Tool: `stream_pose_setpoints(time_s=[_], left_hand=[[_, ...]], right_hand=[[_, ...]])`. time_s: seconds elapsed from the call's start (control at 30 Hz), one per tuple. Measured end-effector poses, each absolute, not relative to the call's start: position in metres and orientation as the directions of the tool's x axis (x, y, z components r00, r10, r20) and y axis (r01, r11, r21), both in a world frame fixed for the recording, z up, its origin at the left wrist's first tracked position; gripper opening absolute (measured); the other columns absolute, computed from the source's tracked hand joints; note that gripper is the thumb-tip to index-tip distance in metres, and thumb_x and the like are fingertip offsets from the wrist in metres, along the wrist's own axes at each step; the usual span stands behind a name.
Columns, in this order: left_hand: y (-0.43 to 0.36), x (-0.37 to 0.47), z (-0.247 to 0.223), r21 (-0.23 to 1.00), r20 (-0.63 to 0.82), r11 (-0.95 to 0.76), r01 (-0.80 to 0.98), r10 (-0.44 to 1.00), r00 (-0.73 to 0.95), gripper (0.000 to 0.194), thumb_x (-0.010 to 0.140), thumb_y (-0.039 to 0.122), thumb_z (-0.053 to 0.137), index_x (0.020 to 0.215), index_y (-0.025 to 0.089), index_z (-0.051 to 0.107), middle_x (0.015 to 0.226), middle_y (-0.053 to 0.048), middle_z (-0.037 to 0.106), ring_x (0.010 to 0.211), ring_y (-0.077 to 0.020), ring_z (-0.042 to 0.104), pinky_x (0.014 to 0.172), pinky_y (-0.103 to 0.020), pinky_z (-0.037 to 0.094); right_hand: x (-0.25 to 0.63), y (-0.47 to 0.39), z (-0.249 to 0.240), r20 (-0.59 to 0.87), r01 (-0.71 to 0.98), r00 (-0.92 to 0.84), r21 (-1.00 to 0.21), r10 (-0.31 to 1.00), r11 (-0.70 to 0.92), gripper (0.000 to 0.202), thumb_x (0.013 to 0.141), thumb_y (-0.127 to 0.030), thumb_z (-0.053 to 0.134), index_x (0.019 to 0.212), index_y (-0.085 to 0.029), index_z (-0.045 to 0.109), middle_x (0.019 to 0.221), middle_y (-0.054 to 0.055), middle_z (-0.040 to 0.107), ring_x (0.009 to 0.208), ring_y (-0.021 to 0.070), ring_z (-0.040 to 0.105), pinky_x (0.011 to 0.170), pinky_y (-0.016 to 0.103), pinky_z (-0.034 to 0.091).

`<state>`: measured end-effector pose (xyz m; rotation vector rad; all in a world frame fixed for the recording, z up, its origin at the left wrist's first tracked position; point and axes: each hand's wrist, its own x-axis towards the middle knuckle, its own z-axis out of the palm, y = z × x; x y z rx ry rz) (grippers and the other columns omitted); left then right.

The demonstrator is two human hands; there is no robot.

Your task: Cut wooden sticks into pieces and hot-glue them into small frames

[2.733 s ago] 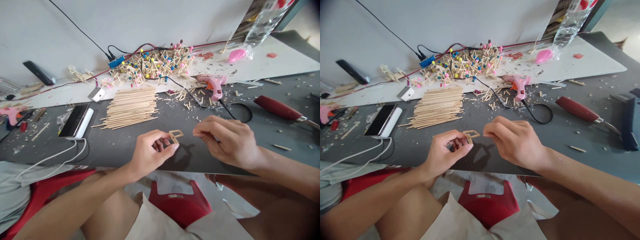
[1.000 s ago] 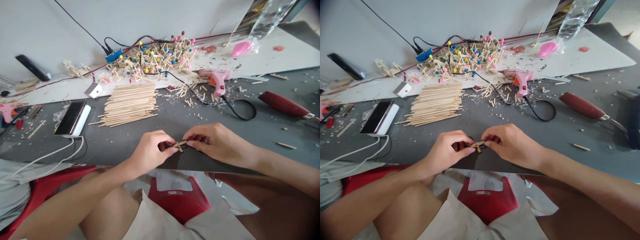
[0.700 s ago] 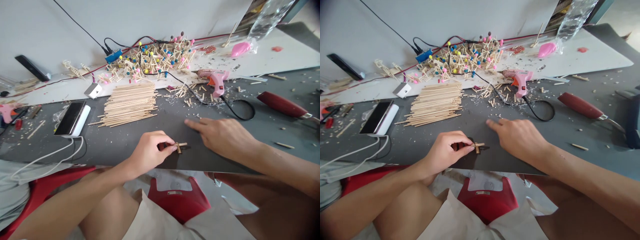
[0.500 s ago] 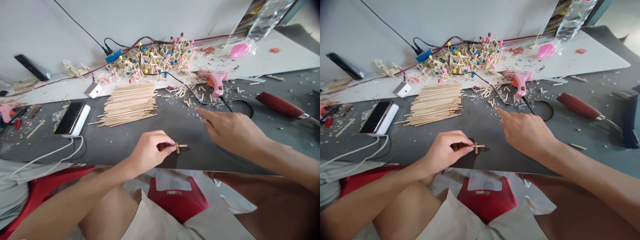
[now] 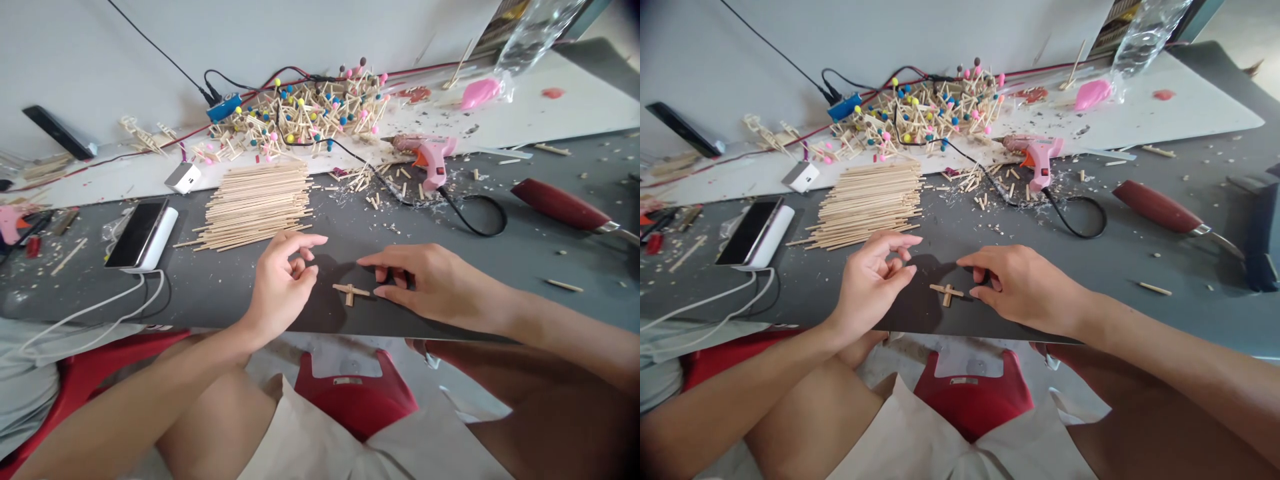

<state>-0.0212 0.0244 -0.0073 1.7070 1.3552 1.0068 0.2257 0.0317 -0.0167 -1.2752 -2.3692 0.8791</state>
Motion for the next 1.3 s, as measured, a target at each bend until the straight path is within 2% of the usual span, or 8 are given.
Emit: stream_pose_setpoints(time_s=[0.1, 0.2, 0.37, 0.57, 0.67, 0.93, 1.1, 1.3], left_hand=[[0.030, -0.023, -0.015, 0.907, 0.162, -0.209, 0.366, 0.975, 0.154, 0.060, 0.067, -0.007, 0.048, 0.116, 0.022, 0.068, 0.120, -0.007, 0.061, 0.109, -0.0173, 0.059, 0.087, -0.026, 0.053], [0.033, -0.022, -0.016, 0.951, 0.132, -0.176, 0.256, 0.975, 0.180, 0.061, 0.067, -0.006, 0.046, 0.118, 0.020, 0.066, 0.119, -0.006, 0.063, 0.115, -0.0194, 0.059, 0.098, -0.034, 0.053], [0.030, -0.017, -0.005, 0.988, 0.045, -0.067, 0.136, 0.986, 0.160, 0.036, 0.074, 0.002, 0.055, 0.105, 0.016, 0.067, 0.112, -0.007, 0.065, 0.105, -0.0195, 0.065, 0.094, -0.037, 0.059], [0.027, -0.017, 0.000, 0.957, -0.050, 0.000, 0.289, 0.985, 0.162, 0.021, 0.082, 0.012, 0.060, 0.101, 0.014, 0.069, 0.091, -0.005, 0.071, 0.089, -0.0172, 0.070, 0.084, -0.030, 0.059], [0.027, -0.018, -0.002, 0.933, -0.090, 0.017, 0.359, 0.978, 0.189, 0.021, 0.083, 0.012, 0.060, 0.101, 0.015, 0.070, 0.092, -0.005, 0.073, 0.087, -0.0165, 0.071, 0.079, -0.026, 0.058], [0.027, -0.018, -0.003, 0.909, -0.048, -0.066, 0.411, 0.964, 0.261, 0.016, 0.085, 0.012, 0.059, 0.095, 0.015, 0.071, 0.094, -0.005, 0.074, 0.086, -0.0153, 0.071, 0.078, -0.025, 0.057], [0.028, -0.018, -0.002, 0.808, 0.022, -0.245, 0.536, 0.922, 0.388, 0.018, 0.085, 0.011, 0.058, 0.091, 0.017, 0.074, 0.095, -0.004, 0.072, 0.085, -0.0136, 0.067, 0.072, -0.023, 0.052], [0.027, -0.021, 0.001, 0.778, -0.021, -0.292, 0.557, 0.873, 0.487, 0.014, 0.085, 0.014, 0.061, 0.090, 0.018, 0.074, 0.090, -0.003, 0.071, 0.077, -0.0125, 0.064, 0.069, -0.024, 0.050]], right_hand=[[0.225, 0.030, -0.017, -0.006, 0.649, -0.572, -0.614, 0.820, 0.449, 0.041, 0.082, -0.018, 0.064, 0.122, -0.024, 0.069, 0.091, 0.001, 0.070, 0.066, 0.0107, 0.059, 0.058, 0.023, 0.043], [0.223, 0.029, -0.017, -0.004, 0.655, -0.572, -0.603, 0.820, 0.455, 0.040, 0.082, -0.021, 0.065, 0.121, -0.025, 0.069, 0.090, 0.001, 0.069, 0.068, 0.0115, 0.060, 0.060, 0.023, 0.043], [0.219, 0.025, -0.020, -0.010, 0.668, -0.585, -0.574, 0.811, 0.474, 0.045, 0.081, -0.029, 0.072, 0.125, -0.025, 0.065, 0.093, 0.001, 0.068, 0.074, 0.0140, 0.062, 0.062, 0.025, 0.043], [0.211, 0.017, -0.024, 0.037, 0.687, -0.553, -0.545, 0.832, 0.481, 0.044, 0.081, -0.038, 0.074, 0.121, -0.023, 0.065, 0.093, 0.002, 0.068, 0.074, 0.0160, 0.064, 0.064, 0.027, 0.043], [0.206, 0.014, -0.025, 0.064, 0.686, -0.535, -0.549, 0.843, 0.477, 0.039, 0.081, -0.038, 0.074, 0.115, -0.023, 0.067, 0.094, 0.002, 0.068, 0.075, 0.0164, 0.064, 0.064, 0.028, 0.044], [0.200, 0.012, -0.029, 0.093, 0.670, -0.517, -0.574, 0.851, 0.471, 0.024, 0.084, -0.037, 0.071, 0.103, -0.023, 0.069, 0.092, 0.002, 0.069, 0.074, 0.0161, 0.066, 0.064, 0.027, 0.045], [0.200, 0.012, -0.030, 0.103, 0.669, -0.517, -0.570, 0.850, 0.476, 0.017, 0.085, -0.033, 0.070, 0.099, -0.024, 0.070, 0.090, 0.001, 0.070, 0.073, 0.0155, 0.066, 0.064, 0.027, 0.044], [0.200, 0.013, -0.027, 0.093, 0.663, -0.519, -0.583, 0.849, 0.469, 0.017, 0.083, -0.027, 0.071, 0.100, -0.023, 0.070, 0.090, 0.001, 0.069, 0.073, 0.0141, 0.064, 0.063, 0.026, 0.043]])
